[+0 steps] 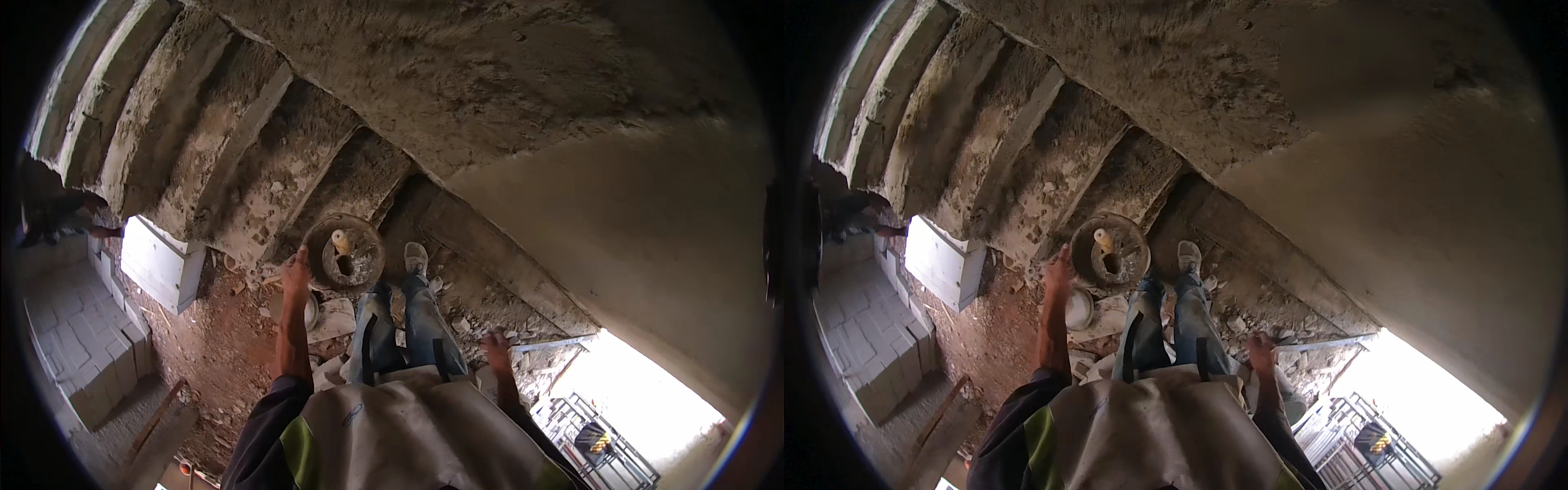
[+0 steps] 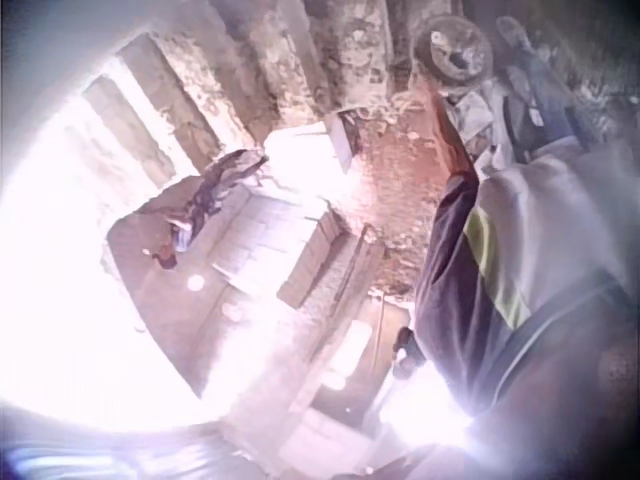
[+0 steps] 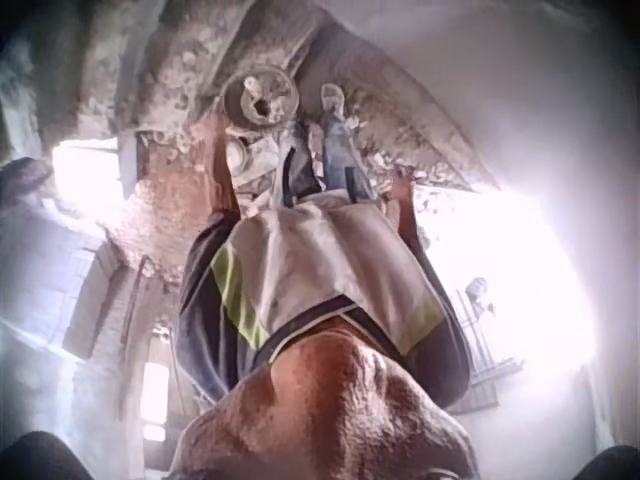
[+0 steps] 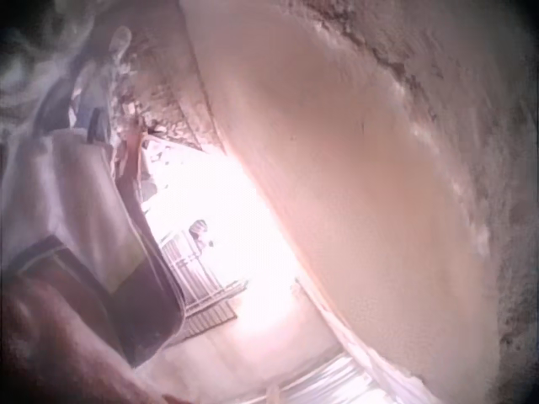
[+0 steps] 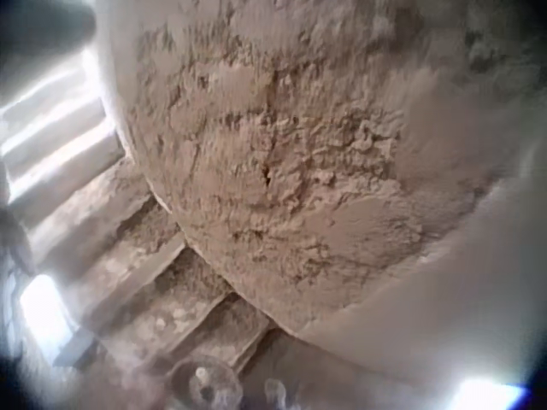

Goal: The person applies mortar to a wall using a trowel, smooths the wall with a screed board, and then applies mortar onto the concrete stairs using the trowel.

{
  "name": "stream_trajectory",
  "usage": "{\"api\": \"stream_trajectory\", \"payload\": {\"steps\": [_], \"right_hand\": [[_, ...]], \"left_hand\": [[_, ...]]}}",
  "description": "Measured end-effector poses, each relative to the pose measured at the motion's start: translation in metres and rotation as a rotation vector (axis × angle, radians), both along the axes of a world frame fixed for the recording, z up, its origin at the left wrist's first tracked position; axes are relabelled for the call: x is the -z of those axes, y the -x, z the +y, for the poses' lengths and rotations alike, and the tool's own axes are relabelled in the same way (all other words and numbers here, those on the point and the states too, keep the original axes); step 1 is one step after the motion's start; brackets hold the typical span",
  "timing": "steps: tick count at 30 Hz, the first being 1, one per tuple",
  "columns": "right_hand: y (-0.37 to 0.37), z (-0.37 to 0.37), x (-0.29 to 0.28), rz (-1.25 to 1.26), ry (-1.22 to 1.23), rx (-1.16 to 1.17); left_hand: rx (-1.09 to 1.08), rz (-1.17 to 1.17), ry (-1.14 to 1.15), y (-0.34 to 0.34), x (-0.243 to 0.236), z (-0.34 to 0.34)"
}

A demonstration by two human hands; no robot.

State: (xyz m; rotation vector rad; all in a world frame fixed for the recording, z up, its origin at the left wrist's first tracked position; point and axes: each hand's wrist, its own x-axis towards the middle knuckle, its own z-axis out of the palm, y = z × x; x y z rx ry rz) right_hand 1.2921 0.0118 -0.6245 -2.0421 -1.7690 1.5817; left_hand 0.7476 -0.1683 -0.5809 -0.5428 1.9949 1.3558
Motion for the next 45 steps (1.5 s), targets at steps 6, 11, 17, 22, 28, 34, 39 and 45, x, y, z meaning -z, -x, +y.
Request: {"api": "stream_trajectory", "payload": {"steps": [6, 11, 17, 22, 28, 34, 39, 45], "right_hand": [[-0.038, 0.053, 0.023, 0.047, 0.184, 0.162], [-0.025, 0.098, 0.054, -0.095, -0.007, -0.544], [0.167, 0.135, 0.100, -0.295, 0.073, -0.869], [0.407, 0.074, 0.095, 0.253, -0.188, -1.175], [0.554, -0.039, 0.154, -0.013, -0.686, -1.879], [0.531, -0.065, 0.189, -0.258, -0.525, -1.970], [0.550, -0.032, 0.109, -0.431, 0.391, -1.413], [0.566, -0.112, 0.156, -0.585, -0.037, -1.551]], "left_hand": [[0.221, 0.304, 0.163, -0.041, 0.017, 0.037], [0.424, 0.383, 0.364, -0.041, 0.092, 0.011], [0.225, 0.588, 0.525, 0.016, 0.195, -0.023], [-0.016, 0.469, 0.764, 0.054, 0.237, -0.093], [0.149, 0.492, 0.353, -0.172, 0.258, -0.148], [0.407, -0.373, 0.218, -0.418, 0.165, -0.122], [0.264, -0.700, 0.390, -0.393, 0.173, -0.112], [0.195, -0.482, 0.614, -0.393, 0.182, -0.122]]}}
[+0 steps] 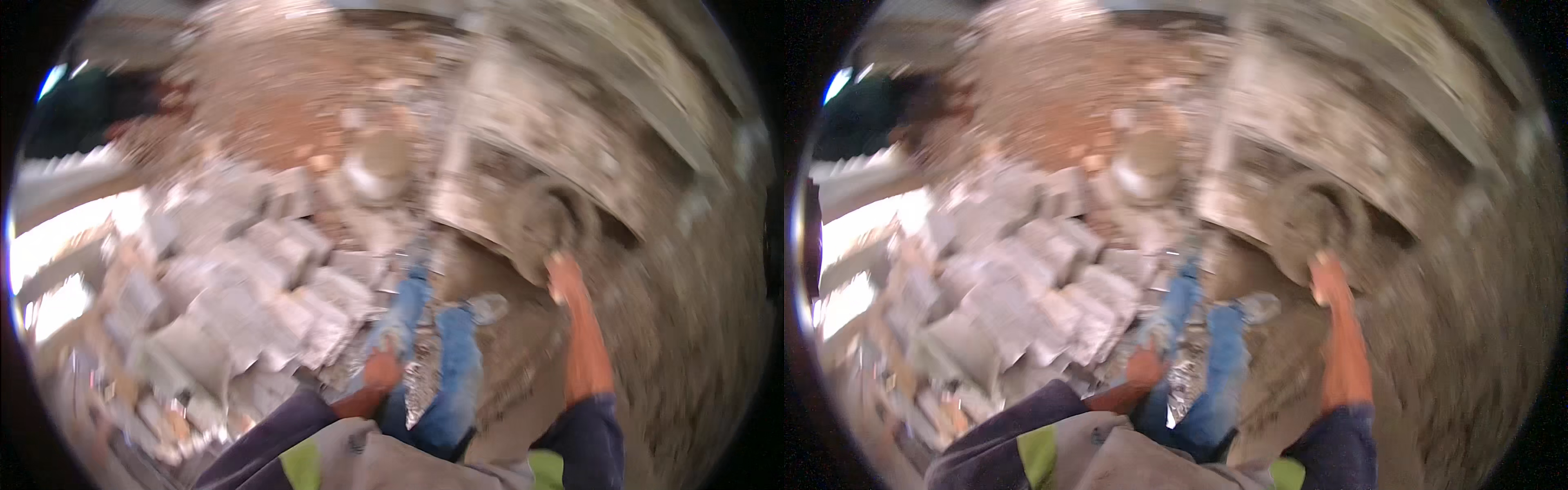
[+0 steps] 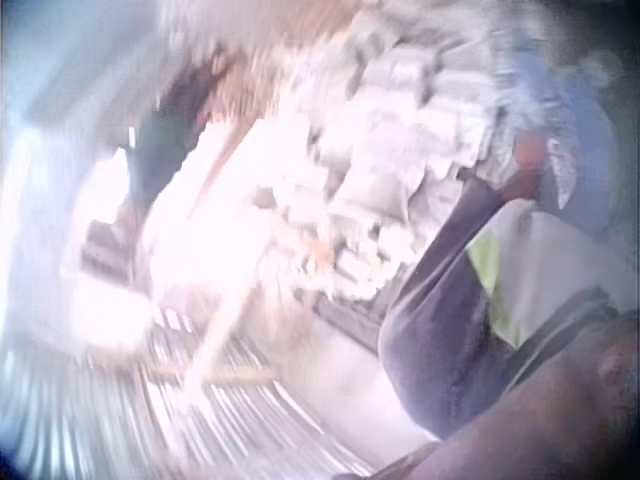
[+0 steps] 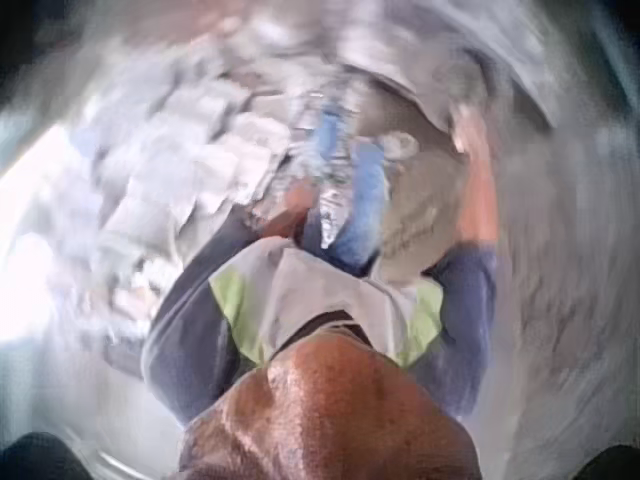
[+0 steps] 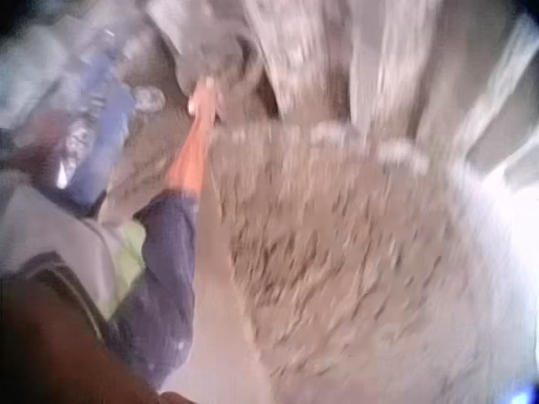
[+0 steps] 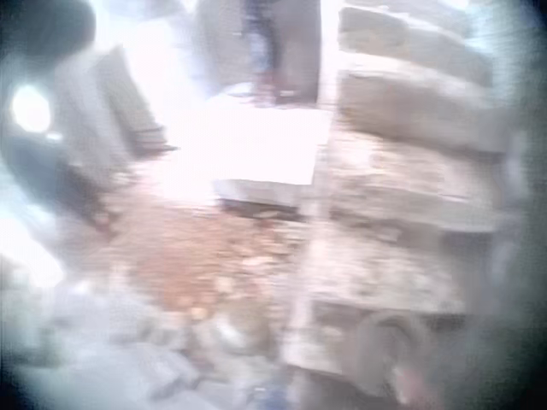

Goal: The person applies mortar to a wall using a trowel, smooths the wall with a screed board, and then applies mortar onto the concrete stairs using the trowel.

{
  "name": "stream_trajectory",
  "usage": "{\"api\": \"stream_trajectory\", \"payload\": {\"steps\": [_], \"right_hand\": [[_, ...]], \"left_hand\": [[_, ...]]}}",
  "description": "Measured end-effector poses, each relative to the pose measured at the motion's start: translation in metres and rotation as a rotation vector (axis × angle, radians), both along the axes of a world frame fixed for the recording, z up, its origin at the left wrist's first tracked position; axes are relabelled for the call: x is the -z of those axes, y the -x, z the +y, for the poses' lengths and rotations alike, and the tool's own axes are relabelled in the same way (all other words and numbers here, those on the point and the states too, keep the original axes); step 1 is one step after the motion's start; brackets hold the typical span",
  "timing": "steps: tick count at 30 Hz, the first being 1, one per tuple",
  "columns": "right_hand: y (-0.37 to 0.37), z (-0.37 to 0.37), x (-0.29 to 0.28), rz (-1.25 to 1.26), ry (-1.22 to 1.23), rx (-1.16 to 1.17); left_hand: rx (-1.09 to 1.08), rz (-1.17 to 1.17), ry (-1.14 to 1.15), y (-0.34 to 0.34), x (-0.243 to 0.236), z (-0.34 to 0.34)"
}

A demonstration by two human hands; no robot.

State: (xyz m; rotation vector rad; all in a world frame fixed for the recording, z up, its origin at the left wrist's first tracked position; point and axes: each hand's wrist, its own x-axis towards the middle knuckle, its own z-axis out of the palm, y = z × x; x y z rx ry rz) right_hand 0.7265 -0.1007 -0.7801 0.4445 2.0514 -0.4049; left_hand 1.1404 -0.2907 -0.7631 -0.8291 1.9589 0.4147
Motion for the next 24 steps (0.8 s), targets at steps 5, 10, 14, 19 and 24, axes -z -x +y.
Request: {"api": "stream_trajectory", "payload": {"steps": [5, 10, 14, 19, 24], "right_hand": [[-0.036, 0.002, -0.041, -0.030, -0.059, -0.525], [-0.032, 0.044, -0.035, 0.208, 0.104, -0.345], [-0.038, 0.026, 0.021, 0.212, 0.252, -0.841], [-0.045, 0.011, 0.004, -0.181, 0.319, 0.390], [-0.023, 0.001, -0.005, -0.267, 0.603, 0.891]], "left_hand": [[0.057, 0.096, 0.148, -0.008, 0.013, -0.005], [0.043, 0.214, 0.193, 0.002, 0.017, -0.018], [-0.021, 0.004, -0.024, 0.026, 0.010, -0.029], [-0.012, -0.090, -0.070, 0.047, -0.004, -0.021], [0.007, -0.106, -0.033, 0.056, -0.011, -0.006]]}}
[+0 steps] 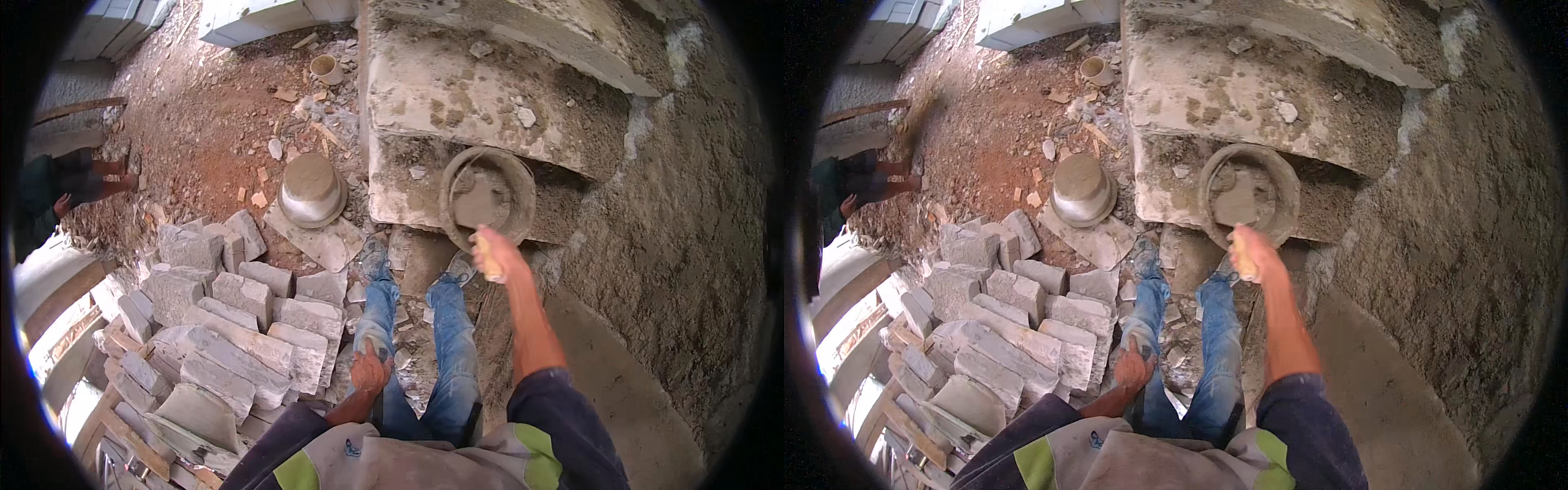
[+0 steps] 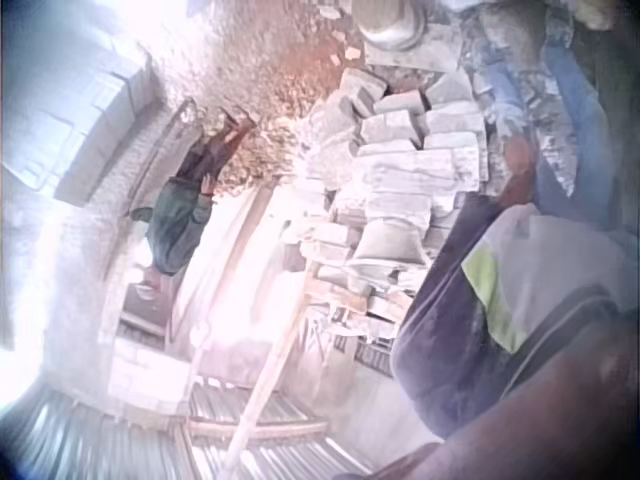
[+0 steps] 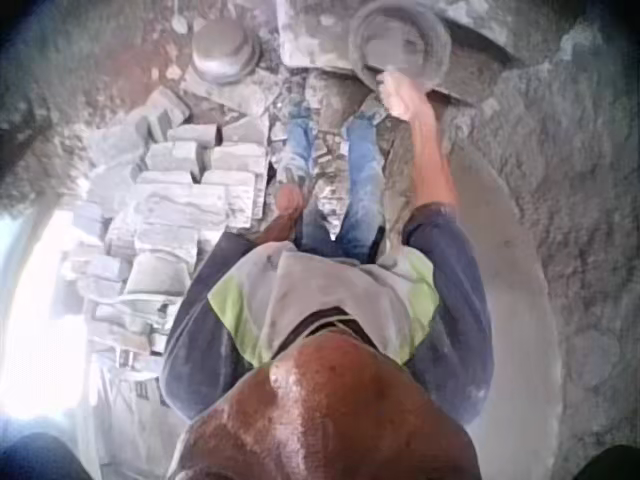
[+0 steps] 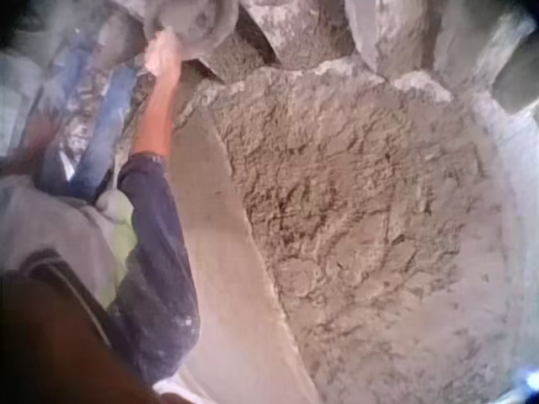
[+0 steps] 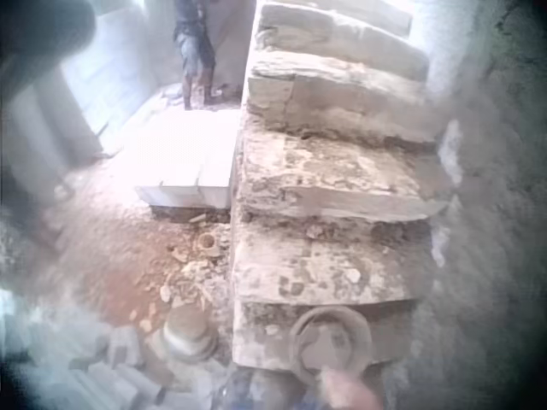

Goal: The person applies mortar to a wall using a trowel, smooths the wall with a screed board, and then applies mortar onto the concrete stairs using the trowel.

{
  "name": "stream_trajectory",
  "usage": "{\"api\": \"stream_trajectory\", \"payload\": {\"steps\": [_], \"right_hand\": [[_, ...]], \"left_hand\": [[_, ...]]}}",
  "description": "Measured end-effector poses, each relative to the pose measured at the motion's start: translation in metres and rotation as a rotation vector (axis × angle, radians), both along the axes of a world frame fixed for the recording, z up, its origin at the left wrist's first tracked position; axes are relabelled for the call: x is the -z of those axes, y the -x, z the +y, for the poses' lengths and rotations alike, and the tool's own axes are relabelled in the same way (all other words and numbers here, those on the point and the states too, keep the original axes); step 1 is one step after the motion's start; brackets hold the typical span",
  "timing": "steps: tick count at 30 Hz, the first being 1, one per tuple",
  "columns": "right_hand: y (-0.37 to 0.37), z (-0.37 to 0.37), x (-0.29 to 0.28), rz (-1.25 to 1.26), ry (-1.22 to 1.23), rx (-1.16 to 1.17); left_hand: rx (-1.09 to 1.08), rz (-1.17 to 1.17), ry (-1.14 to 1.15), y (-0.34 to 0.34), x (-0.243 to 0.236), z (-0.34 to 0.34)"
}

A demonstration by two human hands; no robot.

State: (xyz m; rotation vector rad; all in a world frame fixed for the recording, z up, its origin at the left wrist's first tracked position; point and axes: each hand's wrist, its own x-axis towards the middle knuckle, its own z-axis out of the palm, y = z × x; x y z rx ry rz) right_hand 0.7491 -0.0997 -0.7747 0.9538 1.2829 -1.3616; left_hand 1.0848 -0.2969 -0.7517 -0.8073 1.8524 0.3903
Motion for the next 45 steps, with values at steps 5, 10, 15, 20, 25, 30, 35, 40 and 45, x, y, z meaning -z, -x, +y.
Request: {"api": "stream_trajectory", "payload": {"steps": [5, 10, 15, 20, 25, 30, 35, 40, 45], "right_hand": [[0.038, 0.048, 0.004, 0.041, -0.441, -0.719], [0.058, 0.062, 0.006, 0.615, -0.804, -1.407], [0.024, 0.054, 0.030, 1.020, -0.628, -1.647], [0.020, 0.064, 0.051, 0.458, -0.082, -0.721], [0.039, 0.087, 0.030, 0.404, 0.047, -1.202], [0.041, 0.119, 0.003, 0.438, -0.761, -1.300], [0.033, 0.053, 0.044, 0.485, -0.419, -1.566], [-0.015, 0.064, 0.053, 0.645, -0.401, -0.918], [-0.049, 0.098, 0.050, 0.858, -0.446, -0.771]], "left_hand": [[-0.040, 0.037, -0.006, 0.012, -0.002, 0.022], [-0.087, 0.046, 0.087, 0.017, 0.010, 0.052], [-0.188, 0.034, 0.144, 0.016, 0.017, 0.082], [-0.202, -0.128, 0.144, 0.010, 0.011, 0.117], [-0.212, -0.148, 0.039, -0.021, 0.005, 0.118], [-0.136, -0.190, 0.004, -0.039, 0.003, 0.110], [-0.150, -0.115, 0.050, -0.039, 0.000, 0.094], [-0.057, -0.090, 0.024, -0.052, -0.002, 0.066], [0.043, -0.084, -0.017, -0.061, -0.003, 0.044]]}}
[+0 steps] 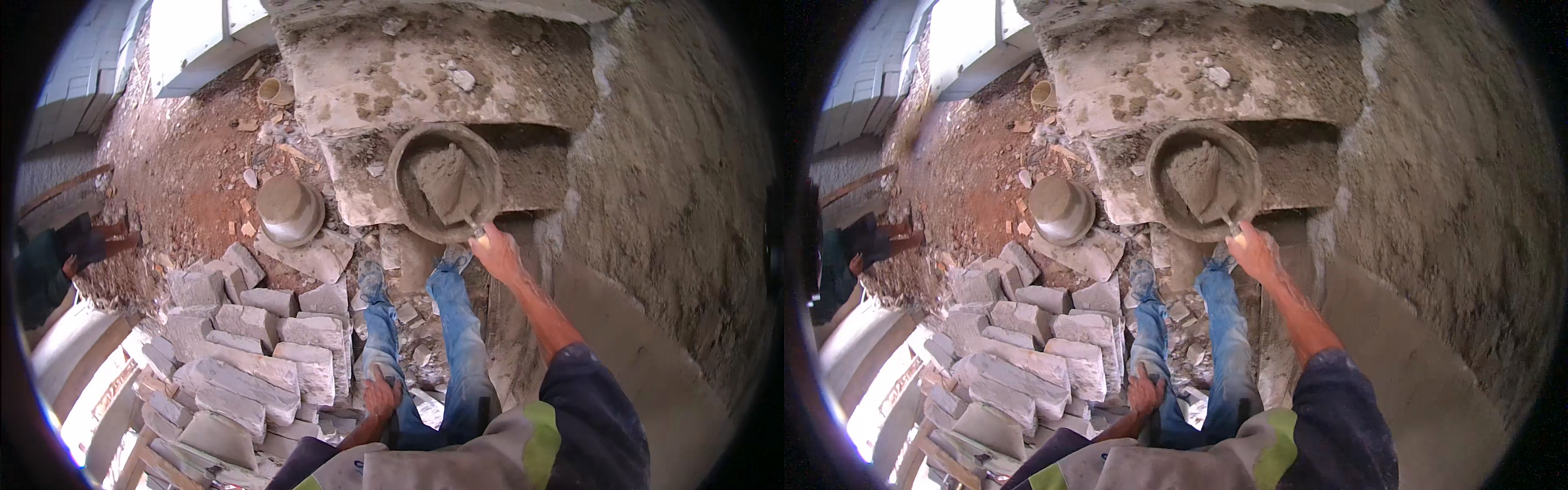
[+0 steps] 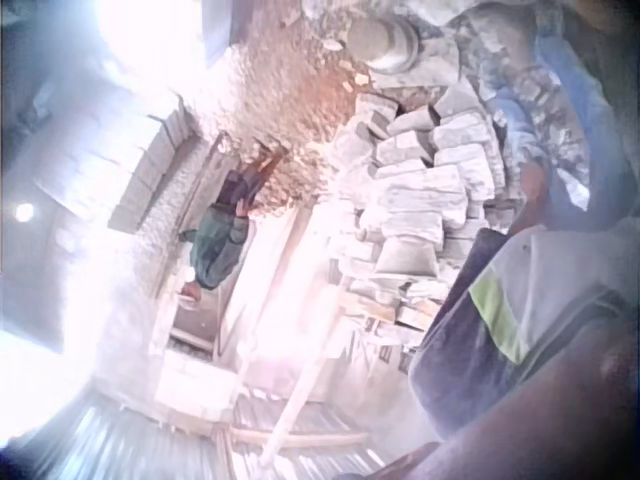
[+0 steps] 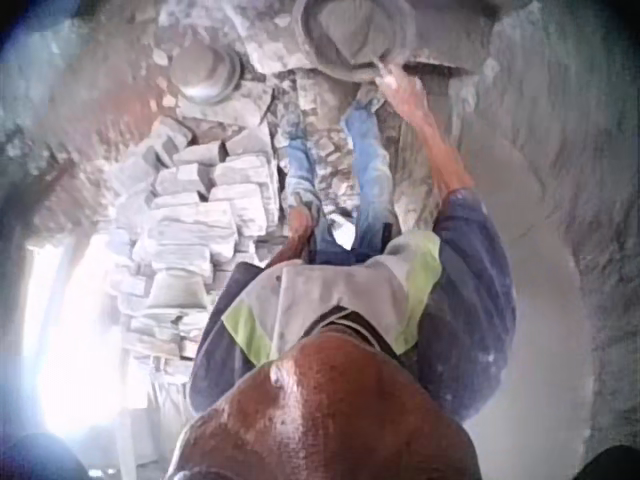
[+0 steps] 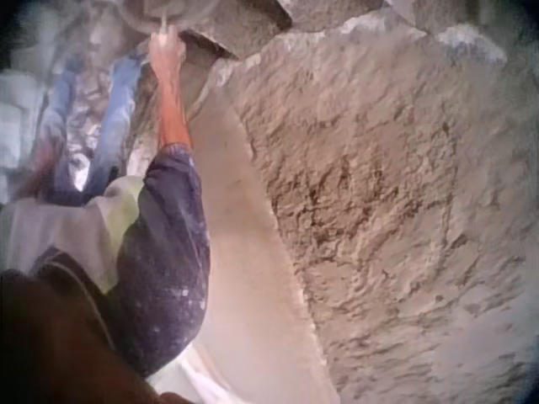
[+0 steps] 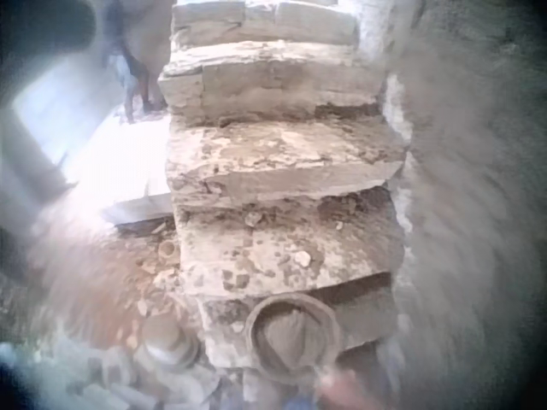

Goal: The person applies mortar to a wall using a trowel, smooths the wall with a screed board, and then applies mortar onto the concrete stairs using the trowel.

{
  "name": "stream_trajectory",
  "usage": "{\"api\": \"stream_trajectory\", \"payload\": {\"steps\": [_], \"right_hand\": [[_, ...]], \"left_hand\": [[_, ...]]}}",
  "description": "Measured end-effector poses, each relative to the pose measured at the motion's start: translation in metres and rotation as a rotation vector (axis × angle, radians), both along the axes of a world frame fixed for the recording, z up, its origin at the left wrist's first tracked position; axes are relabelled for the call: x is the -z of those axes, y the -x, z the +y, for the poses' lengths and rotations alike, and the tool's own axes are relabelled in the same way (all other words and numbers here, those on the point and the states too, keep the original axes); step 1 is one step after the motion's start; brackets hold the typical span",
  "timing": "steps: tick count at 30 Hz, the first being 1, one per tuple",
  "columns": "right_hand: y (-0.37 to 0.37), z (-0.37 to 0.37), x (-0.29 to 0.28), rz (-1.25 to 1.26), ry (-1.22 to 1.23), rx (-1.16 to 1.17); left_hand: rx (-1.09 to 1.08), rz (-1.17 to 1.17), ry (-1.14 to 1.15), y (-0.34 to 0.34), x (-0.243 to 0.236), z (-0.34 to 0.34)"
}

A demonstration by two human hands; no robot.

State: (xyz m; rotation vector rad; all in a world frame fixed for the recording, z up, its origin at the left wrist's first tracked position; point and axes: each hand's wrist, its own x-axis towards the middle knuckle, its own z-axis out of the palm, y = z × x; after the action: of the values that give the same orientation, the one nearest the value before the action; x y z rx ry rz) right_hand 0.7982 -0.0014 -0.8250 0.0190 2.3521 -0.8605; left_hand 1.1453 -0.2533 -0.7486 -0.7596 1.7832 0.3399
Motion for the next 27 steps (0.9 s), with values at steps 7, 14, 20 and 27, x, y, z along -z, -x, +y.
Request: {"api": "stream_trajectory", "payload": {"steps": [7, 14, 20, 27], "right_hand": [[-0.018, -0.048, -0.024, 0.152, -0.145, 0.256], [-0.086, -0.091, -0.127, 0.422, -0.097, 0.260], [-0.172, -0.112, -0.210, -0.152, 0.548, -0.060], [-0.145, 0.139, -0.173, -1.022, 1.300, 0.924]], "left_hand": [[0.074, 0.047, -0.049, -0.007, 0.003, -0.055], [0.104, 0.132, -0.281, -0.016, 0.022, -0.102], [0.019, 0.098, -0.402, -0.013, -0.001, -0.121], [0.027, 0.171, -0.266, -0.029, 0.004, -0.089]]}}
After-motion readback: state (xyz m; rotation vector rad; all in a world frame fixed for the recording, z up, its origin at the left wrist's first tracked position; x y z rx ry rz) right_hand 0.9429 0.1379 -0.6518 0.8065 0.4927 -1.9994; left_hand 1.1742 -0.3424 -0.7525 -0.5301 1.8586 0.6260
